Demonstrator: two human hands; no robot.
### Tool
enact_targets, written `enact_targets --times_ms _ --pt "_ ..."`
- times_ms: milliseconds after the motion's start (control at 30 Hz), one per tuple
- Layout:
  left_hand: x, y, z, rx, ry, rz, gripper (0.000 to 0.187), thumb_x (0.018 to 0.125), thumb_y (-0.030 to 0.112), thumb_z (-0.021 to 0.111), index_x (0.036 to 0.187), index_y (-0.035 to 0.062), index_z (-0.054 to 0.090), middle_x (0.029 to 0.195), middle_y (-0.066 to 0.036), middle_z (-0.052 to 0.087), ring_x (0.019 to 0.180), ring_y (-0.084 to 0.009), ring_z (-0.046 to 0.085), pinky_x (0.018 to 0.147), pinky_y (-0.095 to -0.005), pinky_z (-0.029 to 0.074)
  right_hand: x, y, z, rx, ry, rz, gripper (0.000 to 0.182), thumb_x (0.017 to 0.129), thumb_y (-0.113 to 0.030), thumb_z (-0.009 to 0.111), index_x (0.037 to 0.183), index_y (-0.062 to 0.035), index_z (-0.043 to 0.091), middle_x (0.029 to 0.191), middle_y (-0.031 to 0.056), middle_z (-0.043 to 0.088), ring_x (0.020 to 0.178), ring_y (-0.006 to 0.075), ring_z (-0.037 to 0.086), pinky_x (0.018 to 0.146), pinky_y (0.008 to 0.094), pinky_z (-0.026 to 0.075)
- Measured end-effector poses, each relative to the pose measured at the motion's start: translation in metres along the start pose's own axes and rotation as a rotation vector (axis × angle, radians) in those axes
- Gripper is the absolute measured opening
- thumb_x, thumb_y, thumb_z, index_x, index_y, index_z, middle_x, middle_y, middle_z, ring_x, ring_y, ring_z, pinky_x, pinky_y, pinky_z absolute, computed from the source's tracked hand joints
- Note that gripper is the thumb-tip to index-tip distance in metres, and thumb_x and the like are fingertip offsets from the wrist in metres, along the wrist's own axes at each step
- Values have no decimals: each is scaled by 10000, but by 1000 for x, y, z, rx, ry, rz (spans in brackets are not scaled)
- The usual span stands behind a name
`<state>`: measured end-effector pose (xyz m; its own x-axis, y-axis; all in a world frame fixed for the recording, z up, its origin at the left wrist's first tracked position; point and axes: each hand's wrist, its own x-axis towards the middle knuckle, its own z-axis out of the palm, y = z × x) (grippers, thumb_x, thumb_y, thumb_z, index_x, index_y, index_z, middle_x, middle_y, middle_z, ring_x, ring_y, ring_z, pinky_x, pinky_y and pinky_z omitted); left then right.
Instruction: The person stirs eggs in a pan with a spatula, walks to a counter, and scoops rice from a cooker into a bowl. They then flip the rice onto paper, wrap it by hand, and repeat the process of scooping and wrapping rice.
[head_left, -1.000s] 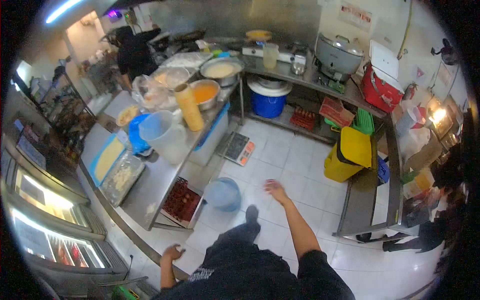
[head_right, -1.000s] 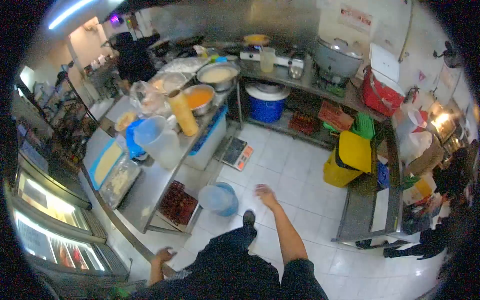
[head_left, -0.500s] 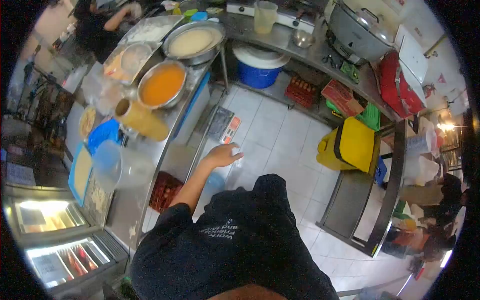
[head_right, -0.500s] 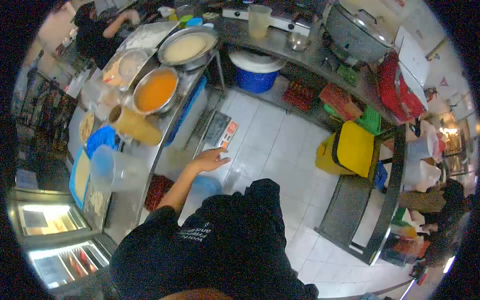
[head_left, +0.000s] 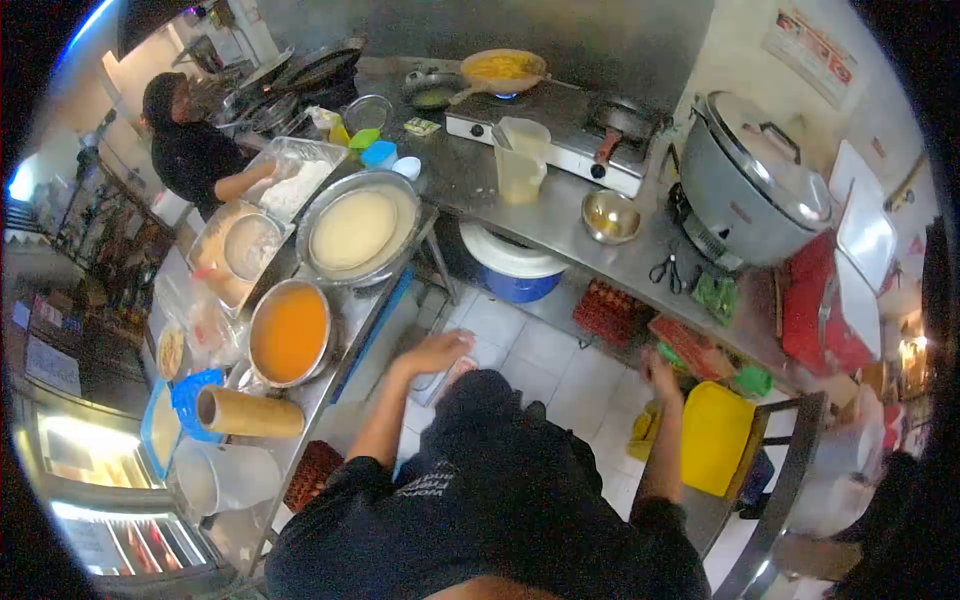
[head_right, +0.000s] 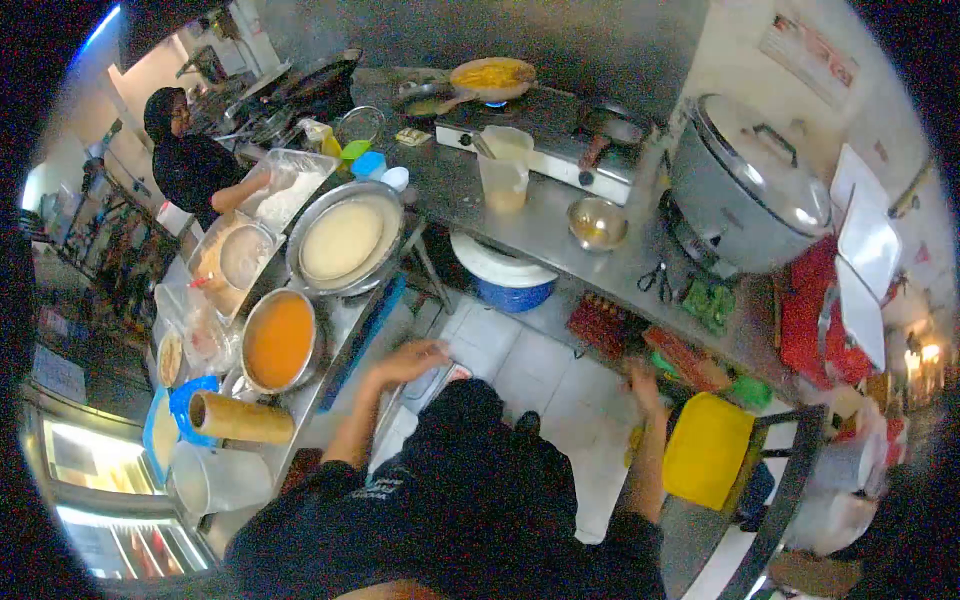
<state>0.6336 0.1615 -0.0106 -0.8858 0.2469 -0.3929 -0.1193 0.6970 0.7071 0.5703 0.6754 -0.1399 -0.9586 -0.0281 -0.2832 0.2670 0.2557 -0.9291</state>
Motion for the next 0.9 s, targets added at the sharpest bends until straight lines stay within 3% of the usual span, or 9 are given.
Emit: enact_targets --times_ms 67,233,367,567,667,733,800,867,900 --pt "37 -24 -31 -305 43 116 531 930 453 472 1288 61 478 1178 -141 582 1068 -224 562 942 -350 423 61 -164 18 54 -85 -255 418 899 -428 532 1078 -52 558 757 -8 473 732 101 451 646 260 372" --pt "112 -22 -188 -467 284 113 463 937 429 481 1235 77 521 1018 -50 619 901 -143 581 815 -304 448 188 -378 73 -47 -400 -421 520 872 -462 567 1191 -56 503 933 20 556 865 138 535 775 292 429" --pt "205 -13 -298 -604 541 218 441 923 410 470 1238 108 529 1024 -34 603 870 -116 542 790 -273 421 302 -465 132 -428 -252 -642 587 867 -483 567 1248 -47 471 1179 108 568 1094 249 530 924 384 423" --pt "411 -28 -414 -806 602 150 493 881 460 530 1235 118 494 1098 -38 577 818 -155 564 730 -312 456 547 -481 225 -1395 242 -914 482 888 -412 524 1224 -68 518 1180 169 553 1128 321 494 947 409 411" --pt "558 -77 -421 -983 527 189 520 870 494 526 1223 113 493 1067 -68 594 804 -186 579 714 -374 481 603 -481 250 -1592 282 -703 419 888 -346 516 1204 -72 536 1136 173 579 1085 320 530 886 425 440" --pt "553 -48 -427 -1309 58 17 515 879 488 516 1228 111 490 1027 -114 609 760 -220 597 652 -395 508 637 -479 258 -1658 332 -668 380 889 -301 510 1191 -74 549 1107 175 596 1056 319 555 845 435 460" --pt "551 -34 -426 -1471 -195 37 460 884 449 526 1186 101 534 926 -115 633 676 -215 606 542 -360 511 662 -484 262 -1718 354 -638 345 889 -257 504 1178 -77 561 1077 178 614 1027 318 579 804 446 479" --pt "573 -58 -415 -1531 -359 177 525 948 380 448 1347 69 305 1015 -142 596 639 -193 589 557 -310 536 676 -502 256 -1770 343 -587 314 890 -212 499 1165 -79 573 1048 181 631 999 318 603 764 457 499" --pt "572 -61 -415 -1577 -420 157 496 950 366 446 1324 63 325 970 -126 599 605 -172 572 530 -294 521 674 -521 253 -1790 318 -532 301 890 -190 496 1158 -80 580 1033 182 640 985 317 615 743 462 509"
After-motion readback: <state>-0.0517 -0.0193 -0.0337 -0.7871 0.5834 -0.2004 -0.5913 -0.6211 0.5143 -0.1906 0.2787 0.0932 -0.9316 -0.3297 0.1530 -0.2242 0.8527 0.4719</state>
